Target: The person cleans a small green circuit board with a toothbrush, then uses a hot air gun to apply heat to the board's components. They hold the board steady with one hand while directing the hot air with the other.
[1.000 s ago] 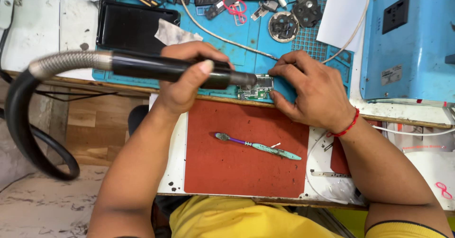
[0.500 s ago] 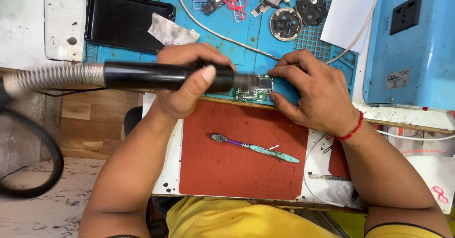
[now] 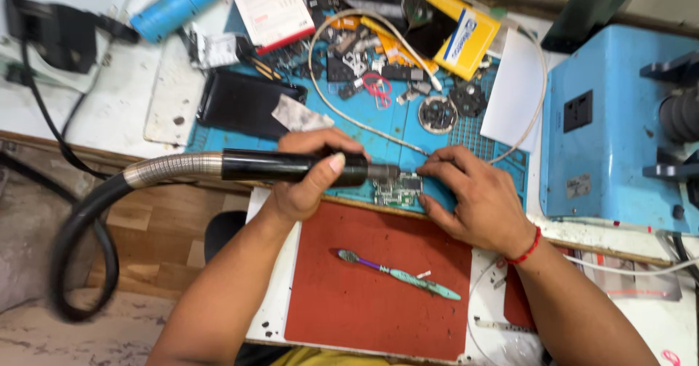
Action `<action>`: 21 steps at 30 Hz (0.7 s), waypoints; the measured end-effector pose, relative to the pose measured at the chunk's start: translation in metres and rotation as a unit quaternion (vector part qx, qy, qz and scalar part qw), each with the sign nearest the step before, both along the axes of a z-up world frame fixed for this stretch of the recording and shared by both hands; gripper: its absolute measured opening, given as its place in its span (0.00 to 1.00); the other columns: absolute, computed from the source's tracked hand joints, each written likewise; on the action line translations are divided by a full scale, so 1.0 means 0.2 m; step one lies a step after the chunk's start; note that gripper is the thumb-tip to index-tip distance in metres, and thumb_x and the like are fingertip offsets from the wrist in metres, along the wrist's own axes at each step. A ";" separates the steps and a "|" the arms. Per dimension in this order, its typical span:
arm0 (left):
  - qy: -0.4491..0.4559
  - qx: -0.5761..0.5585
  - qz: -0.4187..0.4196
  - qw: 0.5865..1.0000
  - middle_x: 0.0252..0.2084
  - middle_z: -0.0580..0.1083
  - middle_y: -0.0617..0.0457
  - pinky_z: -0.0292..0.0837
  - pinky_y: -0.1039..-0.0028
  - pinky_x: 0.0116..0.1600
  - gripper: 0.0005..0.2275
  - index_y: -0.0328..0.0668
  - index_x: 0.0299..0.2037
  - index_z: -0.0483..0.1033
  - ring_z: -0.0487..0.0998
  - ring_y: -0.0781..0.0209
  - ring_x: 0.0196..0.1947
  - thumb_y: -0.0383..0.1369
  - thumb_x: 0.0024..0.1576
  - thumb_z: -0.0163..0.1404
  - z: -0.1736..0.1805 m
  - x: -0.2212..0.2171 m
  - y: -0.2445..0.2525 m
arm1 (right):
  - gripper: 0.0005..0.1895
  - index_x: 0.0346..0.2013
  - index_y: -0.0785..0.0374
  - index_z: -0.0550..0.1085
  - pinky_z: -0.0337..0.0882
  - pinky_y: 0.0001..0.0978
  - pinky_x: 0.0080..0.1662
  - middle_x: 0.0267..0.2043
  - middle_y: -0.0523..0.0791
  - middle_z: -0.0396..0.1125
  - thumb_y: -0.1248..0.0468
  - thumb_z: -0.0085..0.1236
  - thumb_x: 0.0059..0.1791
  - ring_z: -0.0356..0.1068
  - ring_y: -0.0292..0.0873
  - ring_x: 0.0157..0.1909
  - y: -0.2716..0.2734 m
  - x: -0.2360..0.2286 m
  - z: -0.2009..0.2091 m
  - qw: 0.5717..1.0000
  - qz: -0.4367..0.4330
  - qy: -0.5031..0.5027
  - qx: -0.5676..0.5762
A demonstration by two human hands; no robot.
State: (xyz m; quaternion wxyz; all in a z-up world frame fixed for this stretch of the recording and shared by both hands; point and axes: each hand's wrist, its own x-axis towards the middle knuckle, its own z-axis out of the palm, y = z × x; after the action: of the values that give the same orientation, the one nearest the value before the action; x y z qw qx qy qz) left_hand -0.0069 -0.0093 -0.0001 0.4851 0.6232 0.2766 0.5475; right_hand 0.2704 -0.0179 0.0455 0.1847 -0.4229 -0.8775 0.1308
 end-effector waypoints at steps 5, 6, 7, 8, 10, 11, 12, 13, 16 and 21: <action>0.024 0.022 -0.002 0.999 0.40 0.80 0.41 0.78 0.70 0.51 0.17 0.27 0.43 0.78 0.83 0.57 0.41 0.39 0.61 0.49 -0.02 0.00 0.01 | 0.17 0.45 0.57 0.77 0.75 0.42 0.40 0.48 0.45 0.69 0.57 0.64 0.43 0.74 0.50 0.42 0.01 0.02 -0.02 1.000 -0.006 -0.004 -0.010; 0.019 0.027 0.016 0.999 0.41 0.80 0.41 0.79 0.70 0.52 0.17 0.27 0.43 0.77 0.83 0.57 0.42 0.39 0.62 0.49 -0.03 0.00 0.01 | 0.17 0.45 0.57 0.77 0.75 0.42 0.40 0.48 0.45 0.69 0.57 0.64 0.44 0.74 0.49 0.42 0.01 0.02 -0.03 1.000 -0.007 -0.005 -0.010; 0.010 0.005 -0.012 1.000 0.40 0.80 0.41 0.79 0.70 0.52 0.17 0.26 0.43 0.77 0.83 0.57 0.41 0.39 0.61 0.50 -0.04 0.00 0.01 | 0.17 0.45 0.57 0.77 0.75 0.42 0.40 0.48 0.45 0.69 0.57 0.64 0.44 0.74 0.49 0.41 0.01 0.03 -0.04 1.000 -0.007 -0.005 -0.011; 0.002 -0.016 -0.041 0.999 0.40 0.80 0.40 0.78 0.70 0.51 0.17 0.26 0.43 0.77 0.82 0.56 0.41 0.39 0.61 0.50 -0.03 -0.01 0.01 | 0.17 0.45 0.57 0.77 0.75 0.42 0.39 0.48 0.45 0.69 0.58 0.64 0.44 0.74 0.49 0.41 0.01 0.03 -0.04 1.000 -0.006 -0.003 -0.011; -0.010 -0.035 -0.038 0.999 0.40 0.80 0.40 0.78 0.70 0.51 0.17 0.26 0.43 0.78 0.82 0.56 0.40 0.39 0.60 0.50 -0.02 0.00 0.01 | 0.16 0.45 0.57 0.77 0.75 0.41 0.39 0.48 0.45 0.69 0.58 0.64 0.44 0.74 0.49 0.41 0.01 0.03 -0.04 1.000 -0.005 0.000 -0.014; -0.014 -0.034 -0.007 0.999 0.40 0.80 0.40 0.78 0.70 0.52 0.17 0.26 0.43 0.78 0.82 0.57 0.41 0.40 0.61 0.49 -0.01 0.01 0.00 | 0.16 0.44 0.57 0.77 0.75 0.41 0.39 0.48 0.45 0.69 0.58 0.65 0.44 0.74 0.49 0.41 0.01 0.02 -0.03 1.000 -0.004 0.002 -0.017; -0.016 -0.034 0.022 0.999 0.40 0.80 0.41 0.79 0.70 0.52 0.18 0.27 0.43 0.78 0.82 0.57 0.41 0.40 0.61 0.49 0.00 0.01 0.00 | 0.16 0.44 0.57 0.77 0.75 0.41 0.39 0.48 0.45 0.69 0.58 0.65 0.44 0.74 0.49 0.41 0.01 0.02 -0.02 1.000 -0.005 0.007 -0.022; -0.021 -0.050 -0.003 0.999 0.41 0.80 0.40 0.79 0.70 0.53 0.18 0.26 0.43 0.78 0.82 0.56 0.41 0.40 0.61 0.50 0.01 0.01 0.01 | 0.16 0.44 0.57 0.78 0.75 0.41 0.40 0.48 0.45 0.69 0.58 0.65 0.44 0.74 0.49 0.41 0.01 0.02 -0.01 1.000 -0.001 0.009 -0.016; -0.010 -0.061 -0.030 0.998 0.41 0.80 0.38 0.78 0.69 0.53 0.18 0.26 0.43 0.78 0.81 0.55 0.42 0.40 0.61 0.50 0.03 0.00 0.00 | 0.16 0.46 0.57 0.78 0.75 0.41 0.41 0.49 0.45 0.69 0.59 0.65 0.44 0.74 0.49 0.42 0.01 0.02 -0.02 1.000 0.002 0.022 -0.014; 0.000 -0.055 -0.042 0.998 0.43 0.80 0.39 0.78 0.71 0.54 0.18 0.27 0.44 0.77 0.82 0.56 0.42 0.42 0.62 0.50 0.01 0.00 0.00 | 0.17 0.47 0.57 0.79 0.74 0.40 0.39 0.50 0.45 0.68 0.59 0.67 0.45 0.74 0.47 0.39 0.01 0.05 -0.04 0.999 0.008 0.019 -0.027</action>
State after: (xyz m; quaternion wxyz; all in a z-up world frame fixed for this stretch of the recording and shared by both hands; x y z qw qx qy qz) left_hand -0.0077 -0.0098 0.0016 0.5410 0.6066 0.2797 0.5111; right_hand 0.2797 -0.0161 0.0368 0.1889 -0.4178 -0.8735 0.1638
